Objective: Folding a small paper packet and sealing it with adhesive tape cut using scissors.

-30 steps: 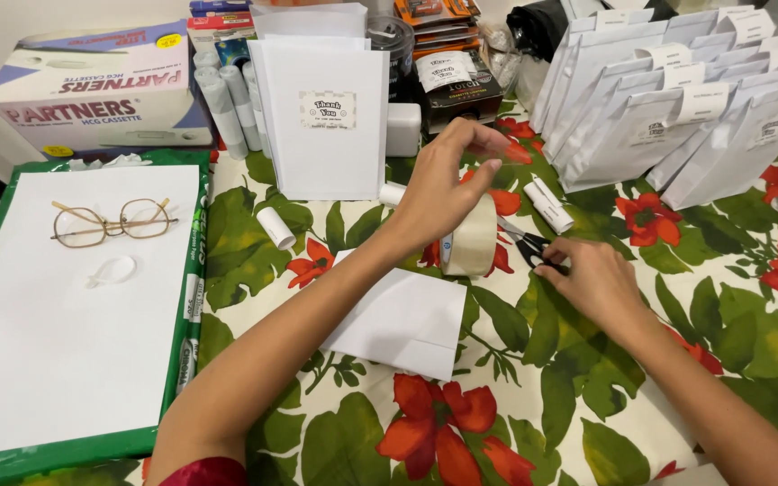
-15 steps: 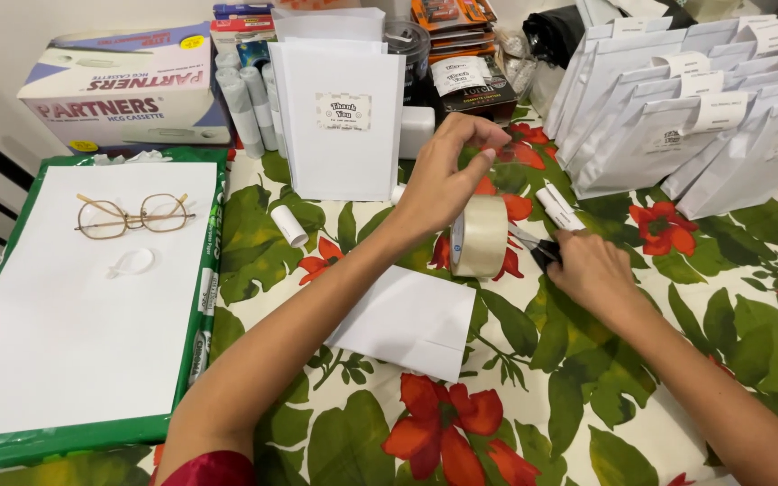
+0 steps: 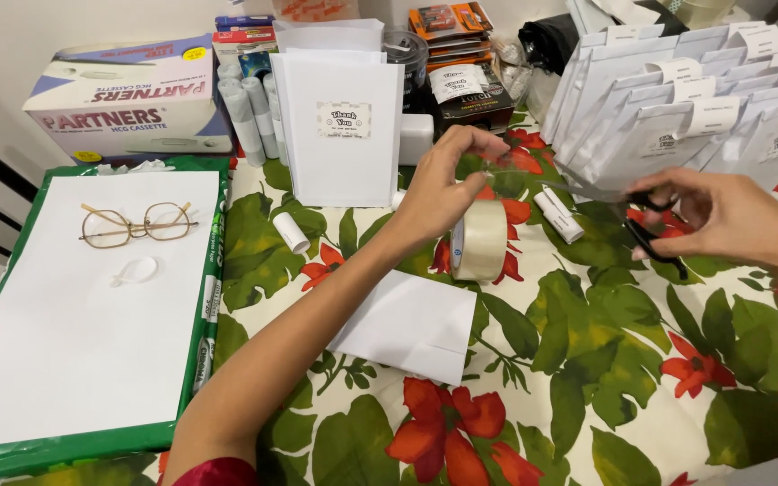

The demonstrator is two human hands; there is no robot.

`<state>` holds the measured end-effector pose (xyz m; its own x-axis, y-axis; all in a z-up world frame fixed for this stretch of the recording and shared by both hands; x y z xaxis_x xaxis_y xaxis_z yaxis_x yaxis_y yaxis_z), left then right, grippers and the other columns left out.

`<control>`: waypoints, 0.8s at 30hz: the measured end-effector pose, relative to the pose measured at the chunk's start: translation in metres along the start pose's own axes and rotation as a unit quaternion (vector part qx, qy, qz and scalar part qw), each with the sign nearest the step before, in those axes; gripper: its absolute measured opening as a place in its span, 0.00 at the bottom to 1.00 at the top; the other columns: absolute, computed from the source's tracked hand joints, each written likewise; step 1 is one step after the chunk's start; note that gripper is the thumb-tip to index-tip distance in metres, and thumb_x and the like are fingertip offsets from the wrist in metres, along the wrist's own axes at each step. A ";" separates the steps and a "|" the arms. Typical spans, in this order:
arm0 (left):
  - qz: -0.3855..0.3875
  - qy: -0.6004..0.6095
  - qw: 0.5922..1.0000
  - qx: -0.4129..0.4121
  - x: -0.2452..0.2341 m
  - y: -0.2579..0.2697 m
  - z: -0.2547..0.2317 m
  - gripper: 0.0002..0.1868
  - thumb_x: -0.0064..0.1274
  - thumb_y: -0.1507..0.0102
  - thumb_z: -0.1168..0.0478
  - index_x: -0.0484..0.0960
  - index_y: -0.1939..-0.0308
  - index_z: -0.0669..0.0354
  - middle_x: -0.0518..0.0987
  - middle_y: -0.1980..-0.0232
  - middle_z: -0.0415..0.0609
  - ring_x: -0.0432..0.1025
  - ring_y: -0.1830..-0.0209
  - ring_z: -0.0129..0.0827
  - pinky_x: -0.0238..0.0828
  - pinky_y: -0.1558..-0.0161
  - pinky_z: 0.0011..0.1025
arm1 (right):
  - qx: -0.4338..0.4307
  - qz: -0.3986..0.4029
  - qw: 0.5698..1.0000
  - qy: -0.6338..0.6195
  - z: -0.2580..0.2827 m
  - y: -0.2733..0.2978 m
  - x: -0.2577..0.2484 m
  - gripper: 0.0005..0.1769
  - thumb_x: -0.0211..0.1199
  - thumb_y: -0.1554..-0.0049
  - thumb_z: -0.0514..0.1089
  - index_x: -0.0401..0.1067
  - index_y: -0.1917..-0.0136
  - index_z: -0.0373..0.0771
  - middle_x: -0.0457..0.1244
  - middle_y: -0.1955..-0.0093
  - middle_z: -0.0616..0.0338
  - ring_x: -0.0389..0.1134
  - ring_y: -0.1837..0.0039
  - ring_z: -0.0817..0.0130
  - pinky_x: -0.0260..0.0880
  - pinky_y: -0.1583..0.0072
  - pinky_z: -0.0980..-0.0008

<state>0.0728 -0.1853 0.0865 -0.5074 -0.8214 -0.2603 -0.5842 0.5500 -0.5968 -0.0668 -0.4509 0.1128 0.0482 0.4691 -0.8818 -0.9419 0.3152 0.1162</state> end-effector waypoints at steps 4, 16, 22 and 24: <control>0.011 0.010 1.000 -0.012 0.000 0.003 -0.008 0.16 0.38 0.51 0.68 0.74 0.60 0.54 0.75 0.54 0.45 0.69 0.53 0.31 0.64 0.48 0.32 | -0.037 0.009 0.991 0.127 0.021 -0.009 -0.011 0.40 0.73 0.62 0.43 0.65 0.36 0.59 0.65 0.61 0.59 0.55 0.69 0.68 0.52 0.66 0.75; 0.019 0.065 0.997 -0.036 -0.004 0.007 -0.007 0.14 0.41 0.51 0.67 0.73 0.61 0.55 0.77 0.53 0.46 0.70 0.56 0.30 0.65 0.49 0.31 | -0.091 -0.010 0.984 0.153 0.059 -0.020 -0.015 0.33 0.73 0.64 0.38 0.74 0.45 0.60 0.68 0.63 0.72 0.52 0.67 0.68 0.55 0.58 0.74; 0.028 0.081 0.996 -0.028 -0.006 0.007 -0.005 0.14 0.40 0.50 0.67 0.74 0.61 0.56 0.78 0.54 0.45 0.71 0.53 0.32 0.67 0.48 0.32 | -0.087 0.002 0.982 0.166 0.057 -0.025 -0.018 0.32 0.73 0.62 0.41 0.74 0.43 0.61 0.66 0.63 0.70 0.50 0.67 0.68 0.53 0.59 0.73; 0.036 0.083 0.996 -0.023 -0.006 0.006 -0.004 0.14 0.40 0.49 0.67 0.73 0.60 0.55 0.77 0.54 0.45 0.71 0.53 0.32 0.69 0.50 0.32 | -0.098 0.003 0.983 0.158 0.057 -0.025 -0.019 0.31 0.74 0.62 0.40 0.75 0.44 0.59 0.68 0.64 0.70 0.48 0.69 0.68 0.53 0.61 0.74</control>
<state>0.0690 -0.1766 0.0874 -0.6447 -0.7455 -0.1691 -0.5688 0.6156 -0.5455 -0.0250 -0.4207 0.1523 -0.0332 0.1817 -0.9828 -0.9892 0.1342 0.0582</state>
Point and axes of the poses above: each hand's wrist, its own y-axis away from the middle knuckle, its own x-axis out of the palm, z = x × y, the point moved 2 cm from there along -y, towards the middle knuckle
